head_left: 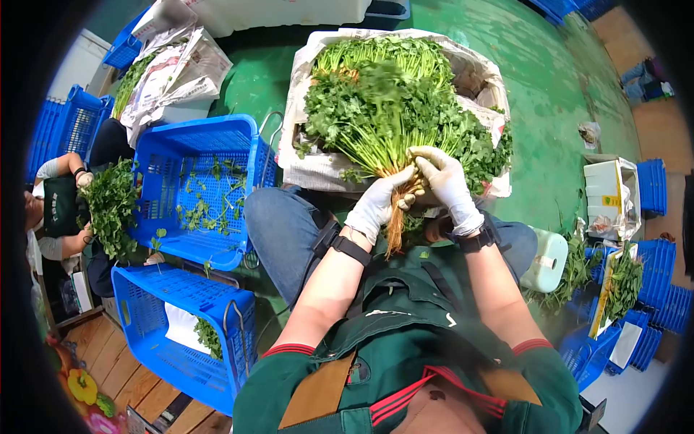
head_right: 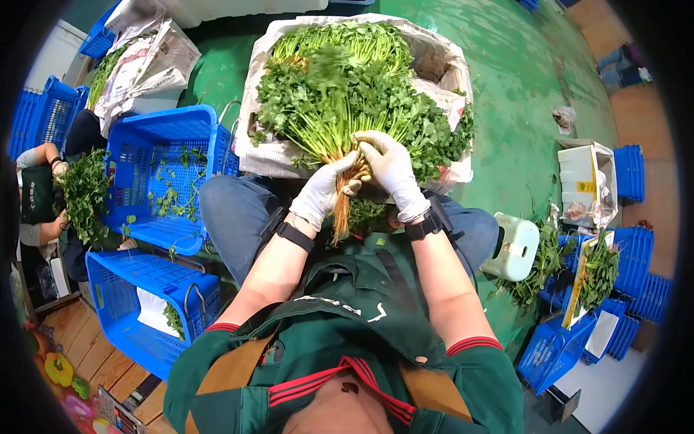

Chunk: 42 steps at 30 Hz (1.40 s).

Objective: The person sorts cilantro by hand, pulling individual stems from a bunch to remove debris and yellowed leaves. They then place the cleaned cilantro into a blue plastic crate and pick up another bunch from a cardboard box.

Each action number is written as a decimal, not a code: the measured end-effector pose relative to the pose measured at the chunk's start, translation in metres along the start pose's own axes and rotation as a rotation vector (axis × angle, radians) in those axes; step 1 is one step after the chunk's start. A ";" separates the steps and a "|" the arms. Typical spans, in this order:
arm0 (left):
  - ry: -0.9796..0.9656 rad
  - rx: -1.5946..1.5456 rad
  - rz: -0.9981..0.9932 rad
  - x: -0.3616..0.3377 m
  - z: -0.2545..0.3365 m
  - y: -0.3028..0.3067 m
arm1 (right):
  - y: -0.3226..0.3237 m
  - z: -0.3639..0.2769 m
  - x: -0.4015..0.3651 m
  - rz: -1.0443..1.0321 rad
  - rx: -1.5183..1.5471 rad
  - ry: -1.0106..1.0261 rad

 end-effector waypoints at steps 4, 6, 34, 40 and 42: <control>0.131 0.045 -0.103 0.003 -0.008 -0.003 | 0.007 0.013 0.001 0.000 0.130 -0.232; 0.122 0.056 -0.095 0.005 -0.009 -0.002 | 0.006 0.012 0.004 0.010 0.083 -0.224; 0.010 0.355 0.271 -0.001 0.006 -0.004 | 0.004 -0.046 -0.019 -0.322 -0.081 -0.396; -0.008 0.378 0.387 -0.001 0.008 0.000 | -0.015 -0.045 0.031 0.037 -0.719 -0.109; -0.024 0.389 0.472 -0.004 0.009 0.007 | -0.017 -0.025 0.033 0.045 -0.532 -0.155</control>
Point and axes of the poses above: each hand's wrist, its own x-axis towards the middle knuckle, its own y-axis out of the back of the hand, z = x × y, the point moved 10 cm from there along x, towards the middle knuckle, and after that the axes turned 1 degree about x, right-handed, at the moved point
